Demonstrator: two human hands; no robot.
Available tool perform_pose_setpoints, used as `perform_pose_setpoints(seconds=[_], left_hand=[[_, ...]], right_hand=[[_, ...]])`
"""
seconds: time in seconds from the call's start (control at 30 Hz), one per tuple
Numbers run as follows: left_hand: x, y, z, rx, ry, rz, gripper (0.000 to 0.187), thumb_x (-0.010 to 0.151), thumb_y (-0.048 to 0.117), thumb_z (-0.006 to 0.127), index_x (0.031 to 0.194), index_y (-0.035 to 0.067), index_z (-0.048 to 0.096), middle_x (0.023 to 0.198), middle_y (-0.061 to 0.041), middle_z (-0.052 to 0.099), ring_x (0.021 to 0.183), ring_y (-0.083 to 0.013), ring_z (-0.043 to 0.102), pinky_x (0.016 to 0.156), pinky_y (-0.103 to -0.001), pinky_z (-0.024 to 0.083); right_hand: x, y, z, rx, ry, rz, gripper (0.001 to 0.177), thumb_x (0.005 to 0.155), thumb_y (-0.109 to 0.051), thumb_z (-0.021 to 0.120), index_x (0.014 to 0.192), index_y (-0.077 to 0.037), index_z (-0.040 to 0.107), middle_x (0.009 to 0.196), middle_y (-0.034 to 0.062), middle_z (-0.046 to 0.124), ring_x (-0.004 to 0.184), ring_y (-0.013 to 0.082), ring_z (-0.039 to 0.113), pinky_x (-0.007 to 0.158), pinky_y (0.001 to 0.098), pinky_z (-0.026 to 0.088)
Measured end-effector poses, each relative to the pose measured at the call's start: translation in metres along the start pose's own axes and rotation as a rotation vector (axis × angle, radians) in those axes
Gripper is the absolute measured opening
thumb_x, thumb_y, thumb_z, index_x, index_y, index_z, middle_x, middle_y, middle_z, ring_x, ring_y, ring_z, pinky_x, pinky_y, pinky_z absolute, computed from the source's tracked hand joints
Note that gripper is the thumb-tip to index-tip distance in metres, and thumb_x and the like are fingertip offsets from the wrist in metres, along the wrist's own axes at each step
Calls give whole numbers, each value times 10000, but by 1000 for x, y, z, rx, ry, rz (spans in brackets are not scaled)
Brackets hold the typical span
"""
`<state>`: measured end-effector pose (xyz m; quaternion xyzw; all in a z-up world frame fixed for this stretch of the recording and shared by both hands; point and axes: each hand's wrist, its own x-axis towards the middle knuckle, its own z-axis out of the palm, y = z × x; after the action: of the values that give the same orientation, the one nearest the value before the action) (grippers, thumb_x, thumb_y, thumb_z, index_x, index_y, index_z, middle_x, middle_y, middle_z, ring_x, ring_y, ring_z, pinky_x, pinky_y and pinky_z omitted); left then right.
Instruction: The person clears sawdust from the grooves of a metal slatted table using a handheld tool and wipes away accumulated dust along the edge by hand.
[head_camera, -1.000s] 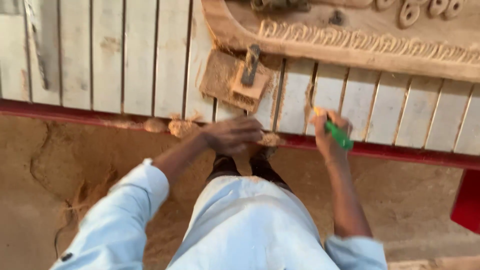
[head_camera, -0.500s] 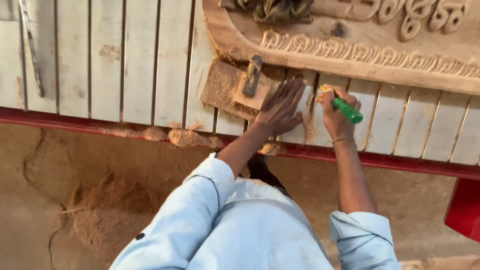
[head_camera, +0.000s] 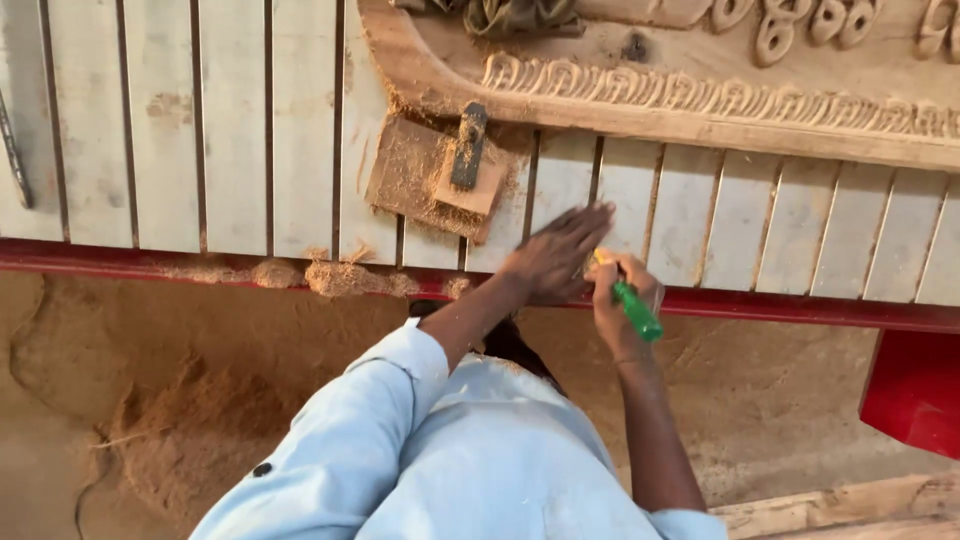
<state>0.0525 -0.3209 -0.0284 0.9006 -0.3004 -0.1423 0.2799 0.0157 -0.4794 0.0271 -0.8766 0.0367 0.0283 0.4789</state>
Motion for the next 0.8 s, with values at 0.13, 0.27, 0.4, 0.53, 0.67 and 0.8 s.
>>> perform_pose_setpoints(seconds=[0.13,0.27,0.4,0.53,0.67,0.8], left_hand=[[-22,19,8,-20,7,-2,857,980,523,492,1575,-36,230,1678,-183,188,1568,-292,156,1299,-439,124],[-30,28,18,21,-13,18,803,996,503,446,1551,-45,251,1664,-199,199,1559,-295,173,1286,-446,129],[-52,31,37,38,-65,70,755,966,367,502,1575,-22,285,1690,-179,249,1592,-276,214,1331,-426,155],[-35,5,27,-73,18,4,766,955,297,547,1604,9,260,1699,-162,255,1592,-281,214,1327,-448,168],[5,-25,-8,-106,111,-247,900,864,201,514,1610,-18,61,1707,-226,66,1580,-339,109,1232,-435,192],[9,-36,-23,16,177,-151,930,834,219,539,1598,-46,80,1679,-241,129,1586,-368,111,1321,-483,108]], right_hand=[[-28,-2,-4,99,-13,57,206,1002,-113,566,1035,36,704,871,151,768,807,218,787,724,313,611],[-46,-9,-11,70,-6,33,212,995,-109,570,1052,32,717,881,149,777,821,221,783,740,310,604],[-65,-13,-21,97,-44,96,234,987,-119,559,1072,27,721,880,139,766,812,205,779,727,308,600],[-27,-12,-35,-54,-54,-62,245,1014,-155,566,940,10,731,814,103,775,754,185,763,701,306,583],[35,-14,-18,51,9,-148,310,1072,-185,544,988,50,729,843,153,752,749,234,744,671,343,576],[88,-9,7,92,-42,-163,330,1050,-199,528,1127,49,733,904,184,757,831,244,798,641,323,640]])
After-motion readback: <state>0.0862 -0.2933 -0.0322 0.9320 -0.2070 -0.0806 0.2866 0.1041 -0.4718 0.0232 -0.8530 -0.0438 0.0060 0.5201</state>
